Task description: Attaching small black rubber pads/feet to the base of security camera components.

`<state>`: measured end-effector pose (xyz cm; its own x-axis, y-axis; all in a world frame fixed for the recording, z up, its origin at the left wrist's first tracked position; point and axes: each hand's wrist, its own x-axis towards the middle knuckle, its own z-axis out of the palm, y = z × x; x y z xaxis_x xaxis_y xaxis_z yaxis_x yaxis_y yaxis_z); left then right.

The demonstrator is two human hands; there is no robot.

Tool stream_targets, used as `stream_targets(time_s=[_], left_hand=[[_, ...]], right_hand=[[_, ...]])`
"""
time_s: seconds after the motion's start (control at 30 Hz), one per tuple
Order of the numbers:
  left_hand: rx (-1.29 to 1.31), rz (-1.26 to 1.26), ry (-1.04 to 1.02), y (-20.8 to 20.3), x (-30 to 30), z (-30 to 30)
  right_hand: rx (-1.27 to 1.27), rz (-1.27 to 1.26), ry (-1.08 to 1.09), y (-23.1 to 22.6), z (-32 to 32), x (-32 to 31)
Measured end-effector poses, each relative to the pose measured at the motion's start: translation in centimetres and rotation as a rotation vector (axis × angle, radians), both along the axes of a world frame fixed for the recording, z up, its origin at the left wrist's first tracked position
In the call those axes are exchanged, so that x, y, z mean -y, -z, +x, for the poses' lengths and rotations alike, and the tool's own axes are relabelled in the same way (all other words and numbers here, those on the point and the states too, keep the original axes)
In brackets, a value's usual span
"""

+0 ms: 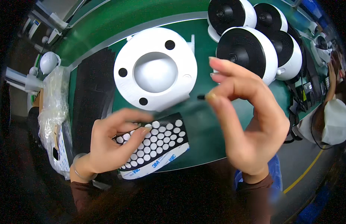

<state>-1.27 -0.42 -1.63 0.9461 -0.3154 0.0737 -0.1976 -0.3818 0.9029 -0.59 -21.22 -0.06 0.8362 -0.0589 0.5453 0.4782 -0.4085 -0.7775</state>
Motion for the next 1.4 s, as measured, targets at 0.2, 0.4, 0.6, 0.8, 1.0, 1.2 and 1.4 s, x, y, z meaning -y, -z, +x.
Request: stream_targets(time_s=[0.2, 0.4, 0.6, 0.8, 1.0, 1.2, 1.4], left_hand=[[0.078, 0.038, 0.005, 0.7, -0.3, 0.3], [0.147, 0.052, 0.018, 0.8, 0.0, 0.4], [0.149, -0.028, 0.012, 0.7, 0.1, 0.5], [0.123, 0.017, 0.054, 0.9, 0.2, 0.6], [0.119, 0.034, 0.04, 1.0, 0.2, 0.7], [0.168, 0.026, 0.048, 1.0, 0.1, 0.8], [0.123, 0.04, 0.053, 0.8, 0.0, 0.8]], right_hand=[[-0.28, 0.265, -0.122, 0.9, 1.8, -0.8], [-0.369, 0.304, -0.154, 0.8, 2.2, -0.3], [-0.366, 0.288, -0.169, 0.4, 2.4, -0.6], [-0.366, 0.278, -0.158, 0.4, 2.3, -0.5], [-0.324, 0.256, -0.128, 0.6, 2.3, -0.8], [-0.274, 0.22, -0.141, 1.3, 2.6, -1.0], [-0.197, 0.198, -0.127, 1.0, 2.6, -0.1]])
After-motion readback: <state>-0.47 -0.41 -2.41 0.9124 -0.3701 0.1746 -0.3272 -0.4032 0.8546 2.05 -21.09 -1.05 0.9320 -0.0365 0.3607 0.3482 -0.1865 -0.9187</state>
